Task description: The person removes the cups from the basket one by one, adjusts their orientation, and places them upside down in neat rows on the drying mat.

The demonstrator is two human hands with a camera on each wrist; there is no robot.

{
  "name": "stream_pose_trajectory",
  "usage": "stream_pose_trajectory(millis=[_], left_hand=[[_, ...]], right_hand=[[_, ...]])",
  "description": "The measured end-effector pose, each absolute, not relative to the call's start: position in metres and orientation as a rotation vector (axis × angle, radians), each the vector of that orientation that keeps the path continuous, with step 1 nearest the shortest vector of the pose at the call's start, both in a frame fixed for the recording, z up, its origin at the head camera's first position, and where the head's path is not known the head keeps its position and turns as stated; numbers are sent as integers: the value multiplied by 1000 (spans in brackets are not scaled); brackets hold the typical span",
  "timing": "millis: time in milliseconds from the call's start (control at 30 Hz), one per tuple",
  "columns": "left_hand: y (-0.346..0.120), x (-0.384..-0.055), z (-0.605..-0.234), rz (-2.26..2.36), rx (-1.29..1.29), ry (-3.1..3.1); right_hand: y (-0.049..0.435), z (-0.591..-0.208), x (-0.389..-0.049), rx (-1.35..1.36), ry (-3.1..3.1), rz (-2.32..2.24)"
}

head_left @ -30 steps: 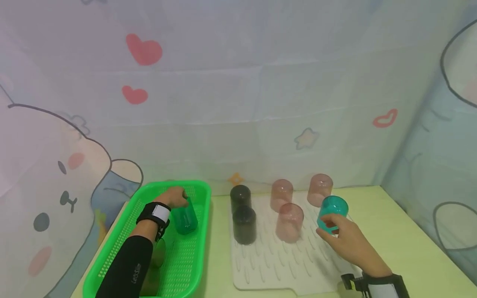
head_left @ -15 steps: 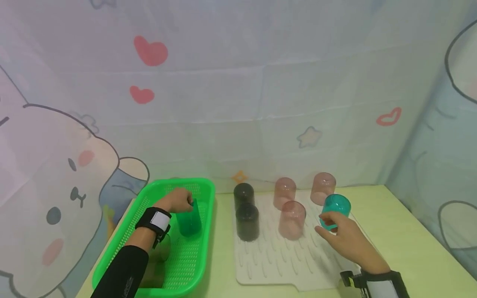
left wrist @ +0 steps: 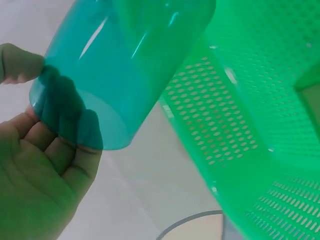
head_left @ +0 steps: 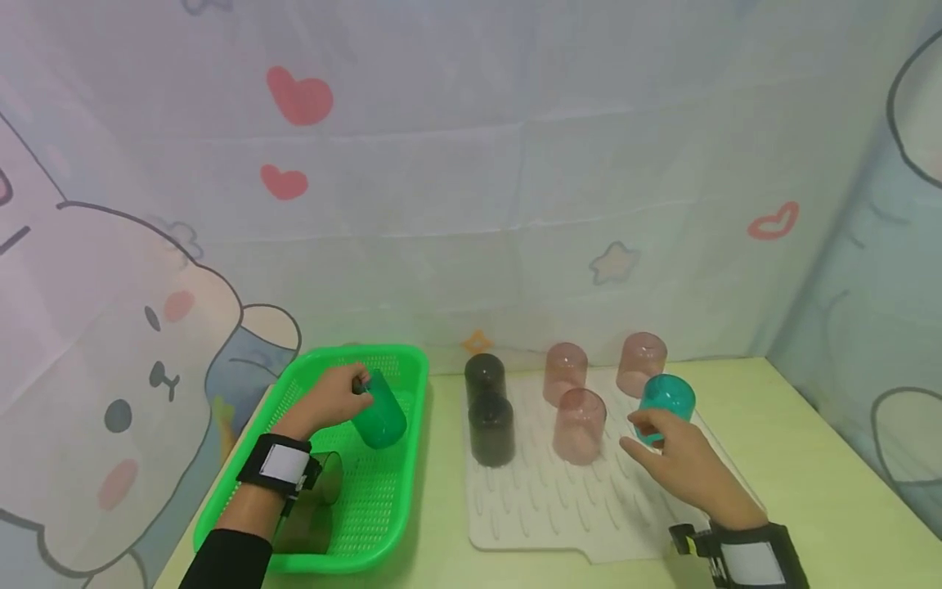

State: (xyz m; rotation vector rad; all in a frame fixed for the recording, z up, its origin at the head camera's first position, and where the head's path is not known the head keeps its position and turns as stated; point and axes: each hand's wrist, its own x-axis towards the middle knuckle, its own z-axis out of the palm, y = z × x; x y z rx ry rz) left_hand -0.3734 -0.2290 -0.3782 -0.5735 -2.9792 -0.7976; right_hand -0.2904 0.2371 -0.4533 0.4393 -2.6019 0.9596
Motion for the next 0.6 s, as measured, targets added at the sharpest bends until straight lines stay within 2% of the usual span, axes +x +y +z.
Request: stream_pose_trajectory(millis=[333,600], left_hand=[[-204,-325,-362,-850,-569,-2726],[-160,-294,-373,-1031,-629,-2534]], right_hand=[[233,-452,-289,438,-2615,956],[223,-450,-287,509,-2546,1082]])
